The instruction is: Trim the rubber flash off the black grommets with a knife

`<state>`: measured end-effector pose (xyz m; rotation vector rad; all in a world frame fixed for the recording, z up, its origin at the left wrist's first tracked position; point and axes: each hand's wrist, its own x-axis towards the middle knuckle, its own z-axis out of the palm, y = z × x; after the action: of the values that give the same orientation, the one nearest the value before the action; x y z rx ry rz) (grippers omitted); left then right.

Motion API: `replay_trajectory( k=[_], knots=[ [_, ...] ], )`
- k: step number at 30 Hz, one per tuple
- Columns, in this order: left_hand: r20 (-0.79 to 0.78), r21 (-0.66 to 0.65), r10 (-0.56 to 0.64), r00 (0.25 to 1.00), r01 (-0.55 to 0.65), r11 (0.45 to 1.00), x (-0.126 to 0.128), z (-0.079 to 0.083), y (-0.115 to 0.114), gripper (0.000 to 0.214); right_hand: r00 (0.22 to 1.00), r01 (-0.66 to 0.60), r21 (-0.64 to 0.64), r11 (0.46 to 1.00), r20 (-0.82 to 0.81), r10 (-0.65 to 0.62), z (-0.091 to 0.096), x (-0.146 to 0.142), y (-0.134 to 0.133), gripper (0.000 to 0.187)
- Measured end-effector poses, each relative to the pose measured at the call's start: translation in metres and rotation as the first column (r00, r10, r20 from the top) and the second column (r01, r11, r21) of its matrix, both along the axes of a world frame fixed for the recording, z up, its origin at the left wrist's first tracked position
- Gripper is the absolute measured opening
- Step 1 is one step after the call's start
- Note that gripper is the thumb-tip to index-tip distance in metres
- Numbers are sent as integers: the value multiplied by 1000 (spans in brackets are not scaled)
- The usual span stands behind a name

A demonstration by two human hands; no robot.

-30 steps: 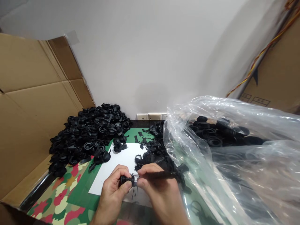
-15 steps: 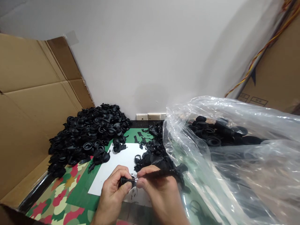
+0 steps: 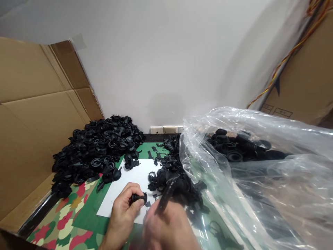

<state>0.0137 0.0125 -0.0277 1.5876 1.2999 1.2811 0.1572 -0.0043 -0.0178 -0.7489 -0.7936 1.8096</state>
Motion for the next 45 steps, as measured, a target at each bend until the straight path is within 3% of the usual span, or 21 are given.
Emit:
replay_trajectory(
  k=[5, 9, 14, 20, 23, 32, 45],
  knots=[
    [223, -177, 10, 975, 31, 984, -3, 0, 6, 5, 934, 309, 32, 951, 180, -310, -5, 9, 6, 37],
    [274, -246, 26, 961, 44, 968, -1, 4, 5, 11, 888, 395, 81, 915, 224, -403, -6, 11, 12, 38],
    [276, -249, 32, 961, 39, 968, -1, 4, 4, 11, 890, 383, 73, 921, 240, -389, -5, 9, 11, 37],
    [164, -72, 10, 986, 2, 997, -2, -2, 3, 6, 921, 178, 39, 983, 346, -180, -10, 5, 10, 39],
    [138, -55, 6, 990, 2, 998, -2, -2, 2, 9, 931, 134, 48, 990, 336, -143, -10, 2, 9, 38],
    [141, -60, -29, 990, 38, 997, 2, 0, -2, 12, 916, 108, 101, 989, 377, -139, -14, -4, 11, 31],
    [285, -147, -29, 958, 73, 986, 4, -2, -2, 11, 909, 137, 29, 990, 395, -137, -13, -8, 11, 22]
  ],
)
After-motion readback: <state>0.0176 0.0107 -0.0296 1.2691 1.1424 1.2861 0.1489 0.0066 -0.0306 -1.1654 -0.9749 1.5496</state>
